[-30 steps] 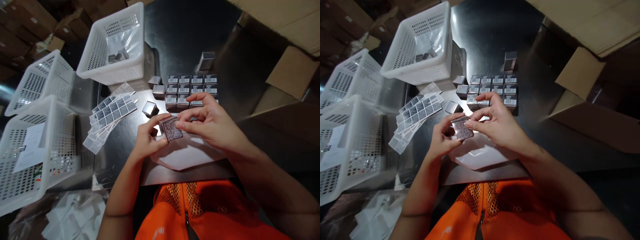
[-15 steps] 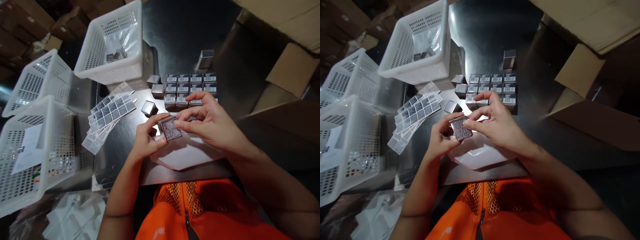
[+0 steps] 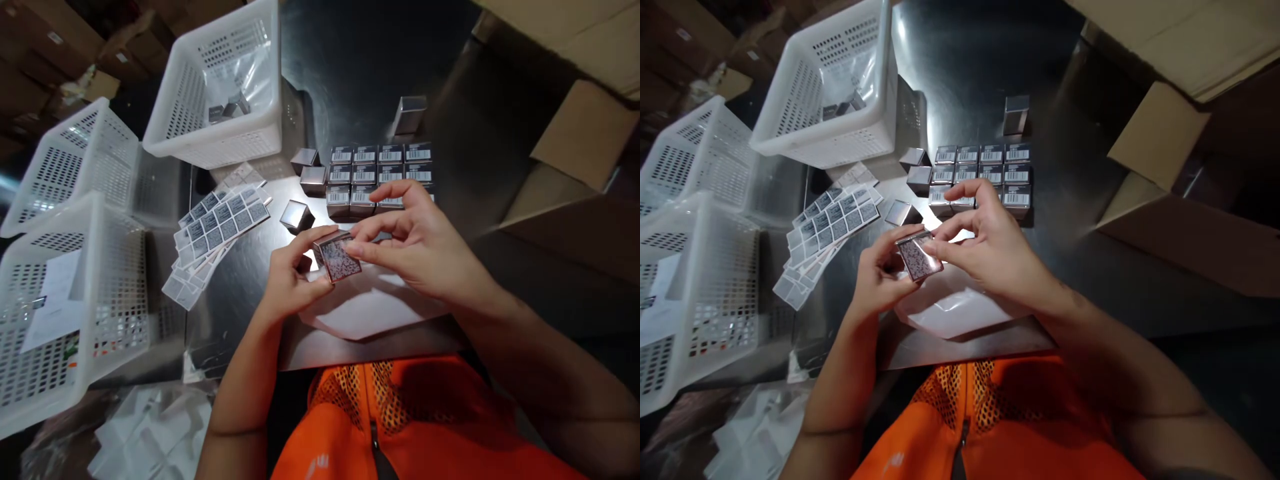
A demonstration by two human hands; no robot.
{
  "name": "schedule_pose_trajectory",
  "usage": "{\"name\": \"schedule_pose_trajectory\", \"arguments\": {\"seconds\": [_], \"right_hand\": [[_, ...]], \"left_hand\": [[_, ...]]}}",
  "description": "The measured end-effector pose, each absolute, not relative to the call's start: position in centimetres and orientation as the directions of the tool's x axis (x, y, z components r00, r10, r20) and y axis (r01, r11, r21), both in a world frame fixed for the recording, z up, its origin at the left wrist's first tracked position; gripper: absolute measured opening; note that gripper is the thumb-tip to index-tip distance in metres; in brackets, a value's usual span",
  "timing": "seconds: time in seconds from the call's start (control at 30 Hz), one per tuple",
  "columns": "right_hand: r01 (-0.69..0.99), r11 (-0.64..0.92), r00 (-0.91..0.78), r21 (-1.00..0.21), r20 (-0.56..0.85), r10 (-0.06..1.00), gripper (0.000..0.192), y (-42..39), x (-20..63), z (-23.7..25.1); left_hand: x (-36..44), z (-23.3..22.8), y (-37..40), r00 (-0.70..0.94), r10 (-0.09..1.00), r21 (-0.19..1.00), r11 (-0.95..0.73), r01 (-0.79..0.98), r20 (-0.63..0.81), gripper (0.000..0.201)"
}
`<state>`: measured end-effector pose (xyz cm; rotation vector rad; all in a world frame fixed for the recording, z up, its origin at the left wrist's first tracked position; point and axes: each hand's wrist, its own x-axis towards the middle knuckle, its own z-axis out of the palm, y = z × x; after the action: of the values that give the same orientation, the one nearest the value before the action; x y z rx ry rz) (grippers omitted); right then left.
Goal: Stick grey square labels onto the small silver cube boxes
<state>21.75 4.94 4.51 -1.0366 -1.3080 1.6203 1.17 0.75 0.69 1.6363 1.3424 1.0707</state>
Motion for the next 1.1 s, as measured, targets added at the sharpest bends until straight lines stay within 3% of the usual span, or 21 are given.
{"name": "schedule_pose_trajectory", "arguments": {"seconds": [0.23, 0.43, 0.53, 0.63, 0.77, 0.9, 1.0, 1.1], "right_hand": [[-0.103, -0.134, -0.336, -0.986, -0.092, 0.937, 0.059, 4.6, 21.3, 4.6], [-0.124, -0.012, -0.190, -0.992, 0.012, 0.982, 0.066, 4.7, 21.2, 3.4], [-0.123, -0.100, -0.345, -0.987, -0.052, 0.937, 0.075, 5.6, 21.4, 2.9], [-0.064, -0.203, -0.575, -0.977, -0.130, 0.808, 0.074, 5.9, 21.4, 3.3], [0.021, -0.110, -0.594, -0.994, -0.101, 0.798, 0.071, 5.8, 23.1, 4.6], [0.047, -0.004, -0.413, -0.999, -0.023, 0.910, 0.054, 4.4, 29.4, 6.4], [0.068, 0.004, -0.086, -0.998, -0.002, 0.996, 0.049, 3.0, 36.3, 7.7], [0.364, 0.030, 0.278, -0.931, 0.139, 0.951, 0.050, 3.0, 42.5, 8.5]], "left_hand": [[1.0, 0.5, 0.6, 0.127, 0.979, 0.916, -0.195, 0.350, 0.160, 0.066], [1.0, 0.2, 1.1, 0.150, 0.960, 0.900, -0.276, 0.337, 0.238, 0.064], [0.9, 0.4, 1.2, 0.169, 0.947, 0.886, -0.317, 0.337, 0.274, 0.057], [0.8, 0.8, 0.6, 0.239, 0.926, 0.880, -0.357, 0.313, 0.291, 0.055], [0.8, 0.6, 0.1, 0.216, 0.966, 0.880, -0.221, 0.420, 0.139, 0.081], [1.0, 0.2, 0.1, 0.218, 0.975, 0.877, -0.139, 0.460, 0.041, 0.091], [1.7, 0.5, -0.5, 0.239, 0.971, 0.871, -0.137, 0.472, 0.023, 0.082], [2.5, 0.9, -1.2, 0.183, 0.983, 0.868, -0.105, 0.485, 0.017, 0.072]]}}
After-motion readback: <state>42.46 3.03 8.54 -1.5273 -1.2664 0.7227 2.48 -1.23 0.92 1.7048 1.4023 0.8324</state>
